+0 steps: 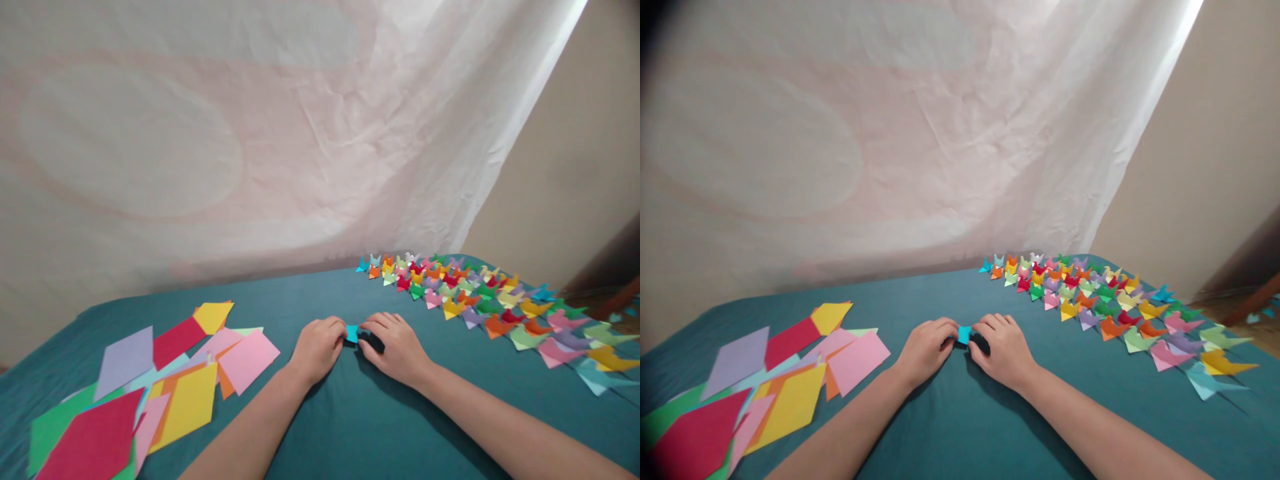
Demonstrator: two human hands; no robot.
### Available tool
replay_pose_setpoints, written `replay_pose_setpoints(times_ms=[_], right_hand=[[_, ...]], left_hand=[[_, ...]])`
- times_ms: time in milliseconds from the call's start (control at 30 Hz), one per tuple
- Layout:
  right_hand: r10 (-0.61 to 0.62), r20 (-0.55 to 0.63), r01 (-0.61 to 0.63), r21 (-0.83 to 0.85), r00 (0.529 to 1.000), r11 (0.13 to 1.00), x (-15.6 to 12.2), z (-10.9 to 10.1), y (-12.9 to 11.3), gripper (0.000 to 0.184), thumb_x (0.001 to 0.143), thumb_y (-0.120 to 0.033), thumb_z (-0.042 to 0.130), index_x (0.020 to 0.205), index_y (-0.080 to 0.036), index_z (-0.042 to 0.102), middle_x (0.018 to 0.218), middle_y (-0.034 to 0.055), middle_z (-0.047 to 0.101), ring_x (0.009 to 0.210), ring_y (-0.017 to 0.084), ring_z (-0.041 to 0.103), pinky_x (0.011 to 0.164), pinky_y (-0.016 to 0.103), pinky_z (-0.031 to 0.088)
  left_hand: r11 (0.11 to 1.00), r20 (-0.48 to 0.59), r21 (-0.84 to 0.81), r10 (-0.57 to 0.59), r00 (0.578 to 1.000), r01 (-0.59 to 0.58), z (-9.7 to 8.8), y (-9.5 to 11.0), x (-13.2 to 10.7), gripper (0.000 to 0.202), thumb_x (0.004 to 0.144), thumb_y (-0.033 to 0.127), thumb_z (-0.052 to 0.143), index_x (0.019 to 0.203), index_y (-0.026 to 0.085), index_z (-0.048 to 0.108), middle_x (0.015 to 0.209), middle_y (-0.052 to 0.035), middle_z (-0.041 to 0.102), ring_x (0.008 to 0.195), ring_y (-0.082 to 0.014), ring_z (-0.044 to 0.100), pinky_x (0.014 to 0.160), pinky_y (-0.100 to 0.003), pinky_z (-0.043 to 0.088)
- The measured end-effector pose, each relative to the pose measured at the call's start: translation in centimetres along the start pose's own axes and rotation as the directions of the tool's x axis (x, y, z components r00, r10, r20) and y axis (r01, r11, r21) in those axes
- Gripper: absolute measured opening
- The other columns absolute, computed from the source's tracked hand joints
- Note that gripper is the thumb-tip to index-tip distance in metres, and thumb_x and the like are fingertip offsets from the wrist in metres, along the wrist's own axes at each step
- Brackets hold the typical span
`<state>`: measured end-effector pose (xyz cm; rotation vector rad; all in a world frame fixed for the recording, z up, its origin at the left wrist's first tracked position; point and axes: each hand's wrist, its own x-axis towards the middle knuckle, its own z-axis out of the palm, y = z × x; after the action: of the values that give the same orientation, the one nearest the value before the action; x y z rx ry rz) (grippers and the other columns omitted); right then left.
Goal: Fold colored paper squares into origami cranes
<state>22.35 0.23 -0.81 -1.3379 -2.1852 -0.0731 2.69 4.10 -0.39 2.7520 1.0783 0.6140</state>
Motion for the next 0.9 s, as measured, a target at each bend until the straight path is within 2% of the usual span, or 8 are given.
replay_pose_setpoints(times_ms=[167, 433, 633, 900], right_hand=[[-0.054, 0.048, 0.055, -0.009, 0.997, 0.998, -0.07, -0.11, 0.59, 0.024, 0.083, -0.014, 0.050, 0.098, -0.022, 0.067, 0.085, 0.0052, 0.065, 0.081, 0.019, 0.055, 0.076, 0.033, 0.035], [-0.137, 0.073, 0.141, -0.054, 0.988, 0.988, -0.06, -0.02, 0.78, 0.028, 0.085, -0.013, 0.046, 0.103, -0.021, 0.066, 0.084, 0.0065, 0.064, 0.080, 0.019, 0.055, 0.076, 0.033, 0.036], [-0.143, 0.113, 0.153, -0.081, 0.983, 0.985, -0.07, -0.05, 0.52, 0.027, 0.086, -0.013, 0.046, 0.101, -0.020, 0.066, 0.088, 0.0070, 0.063, 0.083, 0.019, 0.054, 0.076, 0.033, 0.036], [-0.143, 0.118, 0.154, -0.089, 0.983, 0.984, -0.07, 0.08, 0.56, 0.027, 0.086, -0.013, 0.046, 0.104, -0.019, 0.066, 0.088, 0.0070, 0.062, 0.083, 0.019, 0.053, 0.076, 0.033, 0.037]], left_hand=[[0.999, 0.001, -0.051, -0.020, 1.000, 0.020, 0.39, -0.46, -0.13, 0.025, 0.081, 0.009, 0.048, 0.099, 0.023, 0.059, 0.111, -0.0022, 0.063, 0.101, -0.0178, 0.058, 0.088, -0.030, 0.045], [1.000, 0.016, -0.002, 0.027, 0.999, -0.027, 0.72, -0.52, -0.25, 0.036, 0.084, 0.018, 0.046, 0.118, 0.021, 0.058, 0.126, -0.0054, 0.057, 0.117, -0.0201, 0.051, 0.103, -0.037, 0.037], [1.000, 0.055, -0.006, 0.021, 0.998, -0.020, 0.30, -0.04, -0.42, 0.044, 0.082, 0.028, 0.051, 0.124, 0.018, 0.053, 0.132, -0.0083, 0.051, 0.122, -0.0233, 0.046, 0.105, -0.041, 0.033], [1.000, 0.060, -0.003, 0.010, 0.998, -0.010, 0.41, -0.31, -0.42, 0.039, 0.090, 0.035, 0.043, 0.125, 0.020, 0.052, 0.133, -0.0077, 0.051, 0.123, -0.0222, 0.045, 0.104, -0.041, 0.034]])
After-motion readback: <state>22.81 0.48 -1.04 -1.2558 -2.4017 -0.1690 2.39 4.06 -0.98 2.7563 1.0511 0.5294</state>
